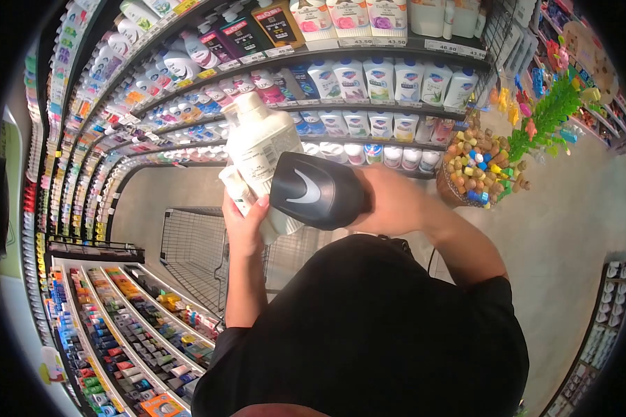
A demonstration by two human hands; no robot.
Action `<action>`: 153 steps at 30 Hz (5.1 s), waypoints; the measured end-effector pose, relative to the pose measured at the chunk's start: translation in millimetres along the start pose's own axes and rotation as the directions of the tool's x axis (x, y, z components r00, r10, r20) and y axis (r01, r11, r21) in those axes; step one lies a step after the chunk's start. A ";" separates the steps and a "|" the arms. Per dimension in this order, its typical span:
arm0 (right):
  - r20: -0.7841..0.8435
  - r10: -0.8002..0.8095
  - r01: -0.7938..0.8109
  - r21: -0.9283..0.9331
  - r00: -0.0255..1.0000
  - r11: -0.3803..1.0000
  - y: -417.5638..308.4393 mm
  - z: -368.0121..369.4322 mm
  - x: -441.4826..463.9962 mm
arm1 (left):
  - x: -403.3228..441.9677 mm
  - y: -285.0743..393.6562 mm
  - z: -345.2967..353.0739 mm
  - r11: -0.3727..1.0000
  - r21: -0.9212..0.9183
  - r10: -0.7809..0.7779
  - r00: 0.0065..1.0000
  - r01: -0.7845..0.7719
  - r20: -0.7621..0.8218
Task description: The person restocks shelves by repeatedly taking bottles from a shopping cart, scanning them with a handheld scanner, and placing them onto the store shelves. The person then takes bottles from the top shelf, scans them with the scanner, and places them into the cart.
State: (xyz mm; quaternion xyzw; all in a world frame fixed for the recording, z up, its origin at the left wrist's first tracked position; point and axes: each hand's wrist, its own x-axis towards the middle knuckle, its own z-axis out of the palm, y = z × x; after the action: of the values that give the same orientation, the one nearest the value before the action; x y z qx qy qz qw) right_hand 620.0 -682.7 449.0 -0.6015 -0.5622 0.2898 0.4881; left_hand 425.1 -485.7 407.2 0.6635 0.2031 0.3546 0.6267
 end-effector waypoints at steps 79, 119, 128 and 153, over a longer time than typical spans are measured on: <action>-0.070 -0.158 0.124 -0.351 0.985 0.928 -5.3 9.8 26.7 | 8.4 -9.2 -45.6 0.980 -0.131 -0.139 0.985 0.152 0.106; 0.000 -0.156 0.145 -0.368 0.988 0.918 -9.0 20.4 62.0 | 14.1 -11.4 -66.8 0.981 -0.150 -0.117 0.992 0.124 0.050; -0.004 -0.161 0.150 -0.342 0.987 0.928 -12.9 21.3 64.8 | 14.3 -11.5 -65.8 0.981 -0.142 -0.127 0.990 0.135 0.065; -0.054 -0.183 0.164 -0.260 0.982 0.952 7.2 8.0 67.8 | 21.9 -13.4 -51.3 0.974 -0.149 -0.168 0.985 0.172 0.034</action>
State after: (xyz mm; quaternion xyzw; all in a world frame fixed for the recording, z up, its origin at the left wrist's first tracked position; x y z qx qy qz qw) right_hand 629.2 -614.8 453.2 -0.6180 -0.6260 0.1479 0.4520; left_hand 404.8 -433.0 397.0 0.5982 0.2248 0.3068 0.7053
